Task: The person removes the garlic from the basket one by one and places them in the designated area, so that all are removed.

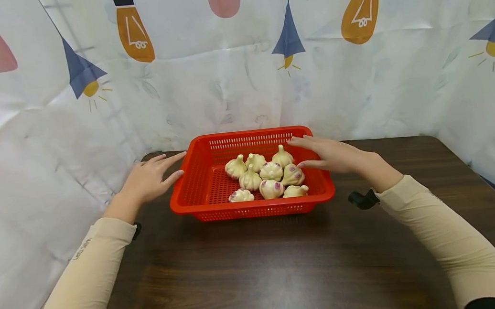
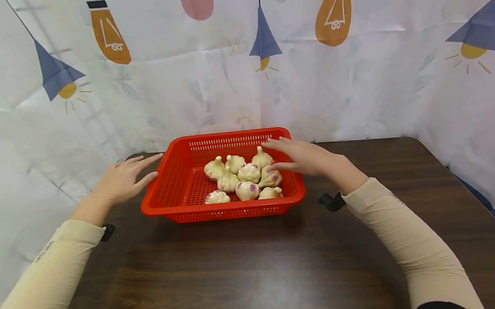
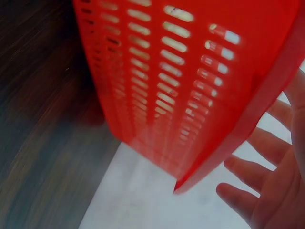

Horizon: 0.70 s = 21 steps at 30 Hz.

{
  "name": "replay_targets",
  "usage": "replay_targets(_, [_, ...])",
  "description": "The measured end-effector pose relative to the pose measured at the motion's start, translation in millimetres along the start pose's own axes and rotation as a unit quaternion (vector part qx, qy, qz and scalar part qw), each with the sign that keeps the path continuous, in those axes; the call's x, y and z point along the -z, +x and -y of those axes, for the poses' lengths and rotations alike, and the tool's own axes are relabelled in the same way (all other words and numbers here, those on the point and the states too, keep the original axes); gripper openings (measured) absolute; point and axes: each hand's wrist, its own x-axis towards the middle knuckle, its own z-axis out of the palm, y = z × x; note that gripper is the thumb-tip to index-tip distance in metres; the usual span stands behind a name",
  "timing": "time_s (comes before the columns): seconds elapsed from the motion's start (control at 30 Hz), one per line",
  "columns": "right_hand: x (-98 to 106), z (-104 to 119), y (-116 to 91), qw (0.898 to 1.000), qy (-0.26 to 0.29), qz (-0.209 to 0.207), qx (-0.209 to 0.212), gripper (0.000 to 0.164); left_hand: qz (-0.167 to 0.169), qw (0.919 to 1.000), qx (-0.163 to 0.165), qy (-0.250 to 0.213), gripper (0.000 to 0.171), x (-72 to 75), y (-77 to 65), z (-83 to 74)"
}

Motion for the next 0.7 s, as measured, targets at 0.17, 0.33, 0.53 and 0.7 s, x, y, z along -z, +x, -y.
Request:
replay_targets(0.17, [-3, 5, 8, 1.000, 0.005, 0.012, 0.014, 0.068, 0.013, 0.9999, -0.009, -0.001, 0.059, -0.7, -0.8, 1.5])
replay_targets(0.33, [-8, 8, 18, 0.999, 0.004, 0.041, 0.031, 0.060, 0.024, 0.9997, -0.010, -0.003, 0.059, -2.2, -0.8, 2.1])
replay_targets(0.53, [-12, 10, 28, 0.997, 0.010, 0.067, 0.029, 0.050, 0.030, 0.9994, -0.006, -0.017, 0.058, -4.5, -1.4, 1.9])
replay_targets(0.7, [-15, 8, 35, 0.996, 0.022, 0.079, 0.021, 0.048, 0.031, 0.9993, -0.005, -0.021, 0.057, -5.3, -2.4, 0.6])
